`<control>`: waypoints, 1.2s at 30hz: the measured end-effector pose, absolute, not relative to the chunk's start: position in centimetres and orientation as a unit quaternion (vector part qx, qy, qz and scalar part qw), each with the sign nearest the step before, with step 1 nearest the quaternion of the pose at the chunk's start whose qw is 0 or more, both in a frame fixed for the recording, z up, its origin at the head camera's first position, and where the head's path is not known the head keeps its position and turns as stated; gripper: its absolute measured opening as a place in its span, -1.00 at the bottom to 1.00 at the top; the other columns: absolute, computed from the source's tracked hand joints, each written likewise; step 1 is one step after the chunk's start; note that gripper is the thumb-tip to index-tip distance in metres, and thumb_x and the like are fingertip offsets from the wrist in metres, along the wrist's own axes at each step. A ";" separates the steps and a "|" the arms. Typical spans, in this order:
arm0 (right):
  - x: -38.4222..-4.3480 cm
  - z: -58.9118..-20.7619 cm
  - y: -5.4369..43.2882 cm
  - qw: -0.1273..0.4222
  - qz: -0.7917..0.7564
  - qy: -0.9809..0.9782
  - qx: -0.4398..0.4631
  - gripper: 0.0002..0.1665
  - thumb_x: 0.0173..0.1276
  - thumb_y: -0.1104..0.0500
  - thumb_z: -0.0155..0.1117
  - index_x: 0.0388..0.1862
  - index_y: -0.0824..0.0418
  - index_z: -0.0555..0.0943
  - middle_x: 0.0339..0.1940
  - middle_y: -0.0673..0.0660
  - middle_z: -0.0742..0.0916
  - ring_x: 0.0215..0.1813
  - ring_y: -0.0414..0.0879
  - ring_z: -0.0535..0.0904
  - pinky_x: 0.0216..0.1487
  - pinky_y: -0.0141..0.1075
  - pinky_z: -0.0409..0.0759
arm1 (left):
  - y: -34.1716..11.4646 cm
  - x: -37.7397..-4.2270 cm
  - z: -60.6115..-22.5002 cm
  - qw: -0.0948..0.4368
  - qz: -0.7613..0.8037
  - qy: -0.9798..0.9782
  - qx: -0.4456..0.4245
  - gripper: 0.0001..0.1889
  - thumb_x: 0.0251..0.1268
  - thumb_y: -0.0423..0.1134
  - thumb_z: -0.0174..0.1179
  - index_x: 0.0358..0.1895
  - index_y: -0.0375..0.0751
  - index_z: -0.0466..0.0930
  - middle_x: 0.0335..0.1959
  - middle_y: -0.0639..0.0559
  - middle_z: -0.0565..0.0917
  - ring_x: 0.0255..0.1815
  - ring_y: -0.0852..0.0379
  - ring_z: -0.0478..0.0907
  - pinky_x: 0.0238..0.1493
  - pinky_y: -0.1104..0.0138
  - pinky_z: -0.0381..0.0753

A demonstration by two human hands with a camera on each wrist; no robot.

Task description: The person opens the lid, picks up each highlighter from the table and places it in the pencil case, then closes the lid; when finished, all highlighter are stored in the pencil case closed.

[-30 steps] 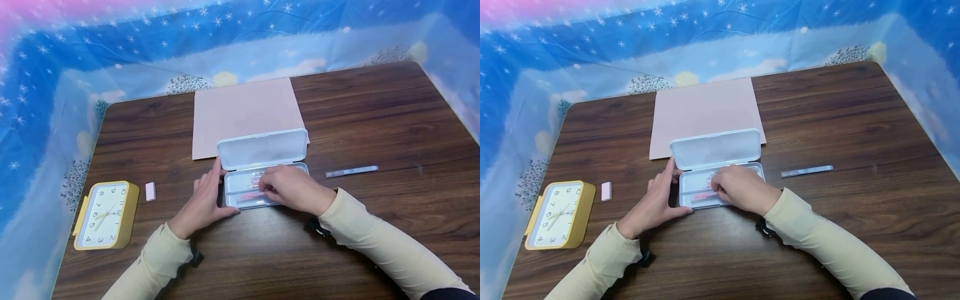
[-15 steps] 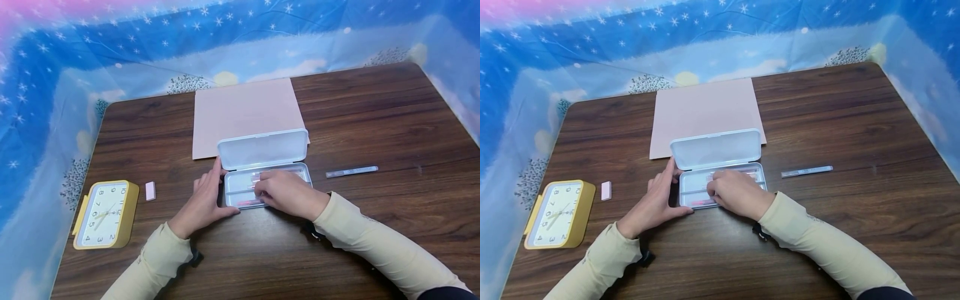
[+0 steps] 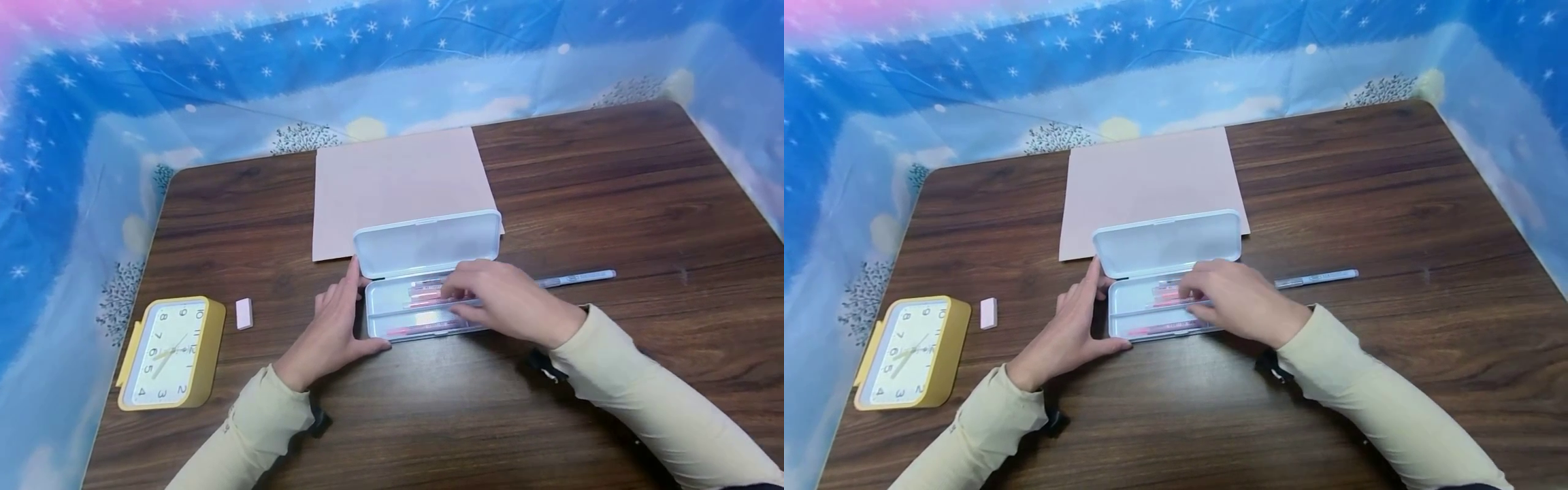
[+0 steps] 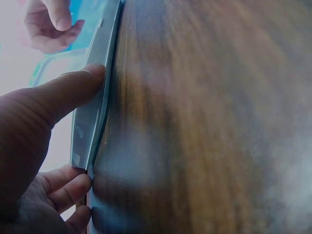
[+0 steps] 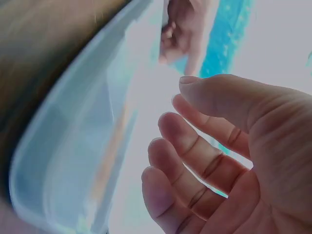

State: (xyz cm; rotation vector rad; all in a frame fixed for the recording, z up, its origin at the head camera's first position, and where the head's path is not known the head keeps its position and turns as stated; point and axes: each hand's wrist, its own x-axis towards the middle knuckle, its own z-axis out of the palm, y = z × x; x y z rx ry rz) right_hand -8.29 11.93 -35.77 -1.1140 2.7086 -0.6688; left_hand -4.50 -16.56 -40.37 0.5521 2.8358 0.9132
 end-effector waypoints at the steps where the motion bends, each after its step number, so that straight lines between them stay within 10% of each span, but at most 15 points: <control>1: -8.4 -35.6 12.5 0.063 -0.223 0.902 -0.364 -0.82 0.31 0.12 0.38 -0.11 0.01 0.73 -0.22 -0.10 0.70 -0.20 -0.25 0.60 -0.15 -0.27 0.58 | -16.5 -4.5 -40.4 0.054 0.300 0.935 0.182 0.48 -0.18 0.05 0.60 0.58 0.02 -0.54 0.27 0.01 0.45 0.09 0.02 0.36 0.07 0.14 0.14; 36: -11.2 -38.8 28.3 -0.015 -0.157 0.945 -0.285 -0.78 0.15 0.26 0.49 -0.25 0.00 0.70 -0.27 -0.09 0.71 -0.23 -0.15 0.59 -0.18 -0.09 0.50 | -16.4 -4.5 -40.4 0.054 0.299 0.935 0.182 0.47 -0.15 0.04 0.59 0.58 -0.03 -0.53 0.28 -0.04 0.45 0.09 0.00 0.36 0.09 0.14 0.14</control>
